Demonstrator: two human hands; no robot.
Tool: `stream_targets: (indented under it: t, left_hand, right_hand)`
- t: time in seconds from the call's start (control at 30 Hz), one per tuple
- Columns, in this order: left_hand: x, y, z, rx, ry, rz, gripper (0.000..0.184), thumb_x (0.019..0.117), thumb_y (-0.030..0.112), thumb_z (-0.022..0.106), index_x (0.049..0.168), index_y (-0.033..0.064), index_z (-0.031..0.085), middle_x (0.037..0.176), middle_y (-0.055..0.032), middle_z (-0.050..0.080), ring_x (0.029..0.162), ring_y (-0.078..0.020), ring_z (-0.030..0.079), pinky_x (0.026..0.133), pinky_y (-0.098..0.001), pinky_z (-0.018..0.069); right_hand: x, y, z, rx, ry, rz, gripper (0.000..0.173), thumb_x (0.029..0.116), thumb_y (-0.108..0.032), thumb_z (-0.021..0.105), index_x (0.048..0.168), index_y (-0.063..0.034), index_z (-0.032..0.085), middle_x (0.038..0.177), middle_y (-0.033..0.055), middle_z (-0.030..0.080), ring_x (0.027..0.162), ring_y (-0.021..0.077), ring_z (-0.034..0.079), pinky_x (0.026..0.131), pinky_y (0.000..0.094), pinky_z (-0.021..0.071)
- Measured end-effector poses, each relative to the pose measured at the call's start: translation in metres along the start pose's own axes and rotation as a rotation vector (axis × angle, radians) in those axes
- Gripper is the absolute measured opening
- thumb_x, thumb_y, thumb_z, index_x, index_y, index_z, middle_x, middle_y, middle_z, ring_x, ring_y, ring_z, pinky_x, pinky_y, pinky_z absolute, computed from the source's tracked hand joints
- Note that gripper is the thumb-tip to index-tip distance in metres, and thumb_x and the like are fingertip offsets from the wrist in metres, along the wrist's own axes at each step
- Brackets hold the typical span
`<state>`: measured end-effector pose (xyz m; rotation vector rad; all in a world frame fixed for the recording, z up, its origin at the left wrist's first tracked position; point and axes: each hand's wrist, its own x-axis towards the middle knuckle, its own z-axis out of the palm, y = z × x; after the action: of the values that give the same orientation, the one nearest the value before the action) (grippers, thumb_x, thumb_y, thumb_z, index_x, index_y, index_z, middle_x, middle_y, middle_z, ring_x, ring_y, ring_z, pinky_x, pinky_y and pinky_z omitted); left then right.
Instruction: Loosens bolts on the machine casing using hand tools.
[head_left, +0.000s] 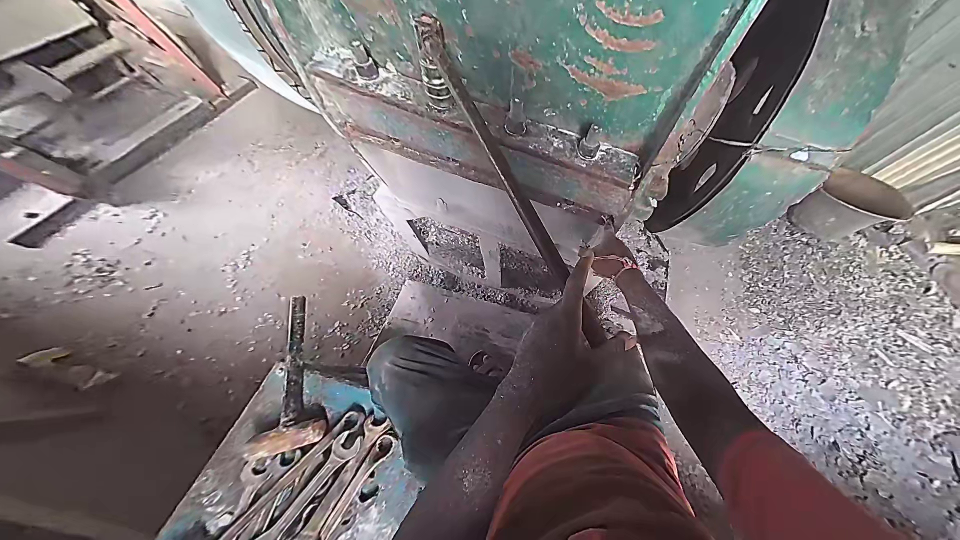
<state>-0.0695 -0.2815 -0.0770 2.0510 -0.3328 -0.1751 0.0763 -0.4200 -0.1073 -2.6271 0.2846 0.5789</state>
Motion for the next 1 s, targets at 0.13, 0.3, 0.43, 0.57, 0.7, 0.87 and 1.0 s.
stream_targets:
  t: [0.13, 0.3, 0.43, 0.57, 0.7, 0.87, 1.0]
  left_hand:
    - [0.001, -0.007, 0.005, -0.009, 0.011, 0.005, 0.104, 0.0899, 0.052, 0.072, 0.164, 0.0092, 0.013, 0.105, -0.0069, 0.072, 0.089, -0.0154, 0.07, 0.086, -0.0388, 0.0588]
    - [0.002, -0.012, 0.008, -0.007, 0.039, 0.036, 0.105, 0.0895, 0.047, 0.074, 0.165, 0.0124, 0.01, 0.099, -0.0047, 0.071, 0.079, -0.0121, 0.069, 0.077, -0.0364, 0.0609]
    - [0.0, -0.007, 0.002, 0.002, 0.008, 0.005, 0.087, 0.091, 0.049, 0.071, 0.156, 0.0043, 0.034, 0.098, -0.0066, 0.072, 0.086, -0.0155, 0.069, 0.084, -0.0394, 0.0589]
    - [0.001, -0.001, 0.002, -0.013, -0.002, 0.0, 0.086, 0.0926, 0.051, 0.068, 0.151, -0.0048, 0.039, 0.107, -0.0122, 0.072, 0.091, -0.0166, 0.07, 0.086, -0.0364, 0.0576]
    - [0.007, 0.006, 0.004, -0.035, -0.015, -0.049, 0.103, 0.0895, 0.049, 0.074, 0.163, 0.0056, 0.016, 0.108, -0.0086, 0.071, 0.088, -0.0177, 0.068, 0.084, -0.0399, 0.0581]
    - [0.02, 0.014, -0.003, 0.147, -0.144, 0.025, 0.111, 0.0875, 0.057, 0.07, 0.161, -0.0052, 0.015, 0.113, -0.0151, 0.071, 0.102, -0.0307, 0.069, 0.092, -0.0526, 0.0546]
    - [0.011, 0.025, -0.014, 0.308, -0.338, 0.073, 0.088, 0.0928, 0.052, 0.067, 0.158, 0.005, 0.031, 0.109, -0.0221, 0.068, 0.098, -0.0408, 0.068, 0.084, -0.0599, 0.0534]
  right_hand:
    - [0.031, 0.06, 0.025, 0.486, -0.02, -0.157, 0.071, 0.1014, -0.021, 0.065, 0.161, -0.0064, 0.03, 0.118, 0.0221, 0.069, 0.1, 0.0294, 0.069, 0.093, 0.0457, 0.0549]
    - [0.049, 0.071, 0.048, 1.282, -0.078, -0.102, 0.065, 0.1071, -0.014, 0.052, 0.163, -0.0173, 0.019, 0.132, 0.0142, 0.062, 0.101, 0.0191, 0.069, 0.082, 0.0338, 0.0587]
    - [0.044, 0.051, 0.045, 1.54, -0.049, -0.113, 0.031, 0.1103, -0.016, 0.042, 0.141, -0.014, 0.042, 0.133, 0.0036, 0.063, 0.1, 0.0114, 0.068, 0.081, 0.0278, 0.0555]
    - [0.052, 0.034, 0.041, 1.582, 0.035, -0.14, 0.026, 0.1059, -0.01, 0.05, 0.132, -0.0107, 0.05, 0.122, 0.0035, 0.068, 0.091, 0.0082, 0.068, 0.073, 0.0252, 0.0562]
    - [0.016, 0.028, 0.035, 1.122, -0.039, -0.436, 0.05, 0.1084, -0.02, 0.048, 0.157, -0.0146, 0.037, 0.129, 0.0072, 0.066, 0.1, 0.0124, 0.068, 0.083, 0.0302, 0.057]
    - [-0.051, 0.025, -0.004, 1.126, -0.537, -0.693, 0.087, 0.0986, -0.073, 0.031, 0.151, -0.0046, 0.042, 0.115, 0.0071, 0.073, 0.099, 0.0147, 0.071, 0.087, 0.0308, 0.0589]
    - [-0.067, 0.033, -0.016, 1.108, -0.678, -0.757, 0.111, 0.0825, -0.066, 0.073, 0.159, -0.0046, 0.02, 0.111, 0.0009, 0.07, 0.088, 0.0104, 0.07, 0.079, 0.0278, 0.0608]
